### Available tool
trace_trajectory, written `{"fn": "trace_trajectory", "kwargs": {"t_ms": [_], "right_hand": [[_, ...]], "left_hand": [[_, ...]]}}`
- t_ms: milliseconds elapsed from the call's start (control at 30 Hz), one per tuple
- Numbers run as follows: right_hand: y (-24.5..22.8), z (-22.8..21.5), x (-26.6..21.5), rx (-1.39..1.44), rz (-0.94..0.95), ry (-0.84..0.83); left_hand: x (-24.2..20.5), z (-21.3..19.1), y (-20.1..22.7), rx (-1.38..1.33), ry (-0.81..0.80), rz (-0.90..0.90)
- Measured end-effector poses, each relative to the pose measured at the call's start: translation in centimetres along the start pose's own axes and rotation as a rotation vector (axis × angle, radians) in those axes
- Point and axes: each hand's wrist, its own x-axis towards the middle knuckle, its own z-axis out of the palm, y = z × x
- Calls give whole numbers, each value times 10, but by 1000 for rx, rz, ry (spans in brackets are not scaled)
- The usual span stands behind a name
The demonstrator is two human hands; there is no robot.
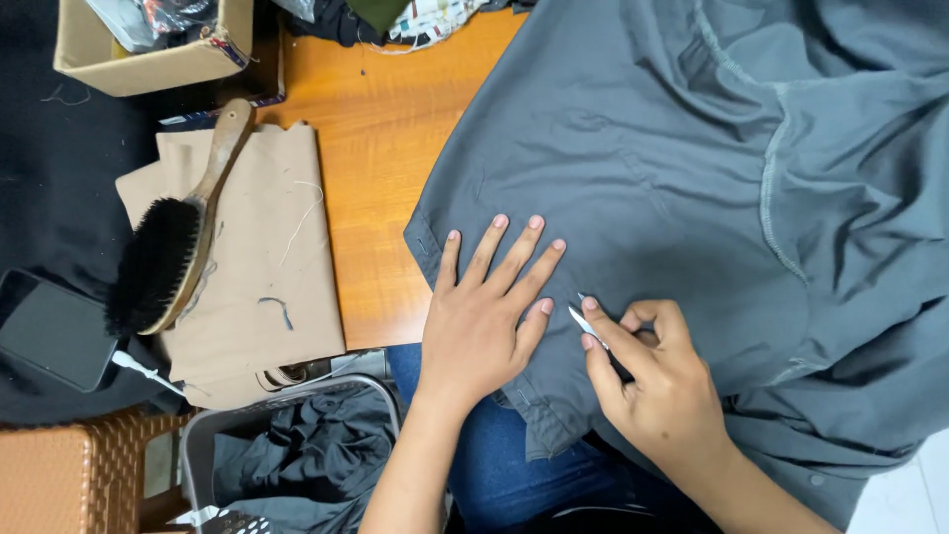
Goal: The person trims loose threads from a grey garment using a small clipper, turning the fabric over to reach different sections and inspecting the seams.
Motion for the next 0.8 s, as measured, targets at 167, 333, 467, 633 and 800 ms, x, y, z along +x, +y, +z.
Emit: {"fn": "trace_trajectory", "kwargs": {"t_ms": [167, 333, 467, 633, 800], "right_hand": [[4, 5, 1, -12, 6, -39], [3, 4, 3, 4, 0, -42], [3, 3, 4, 16, 18, -47], [3, 4, 4, 20, 10, -46], [2, 4, 5, 4, 7, -49]], "left_hand": [[2, 2, 1, 16, -12, -16], [3, 1, 2, 19, -31, -22], [4, 2, 2, 20, -43, -21], [4, 1, 2, 31, -51, -20], [4, 2, 2, 30, -56, -23]]}}
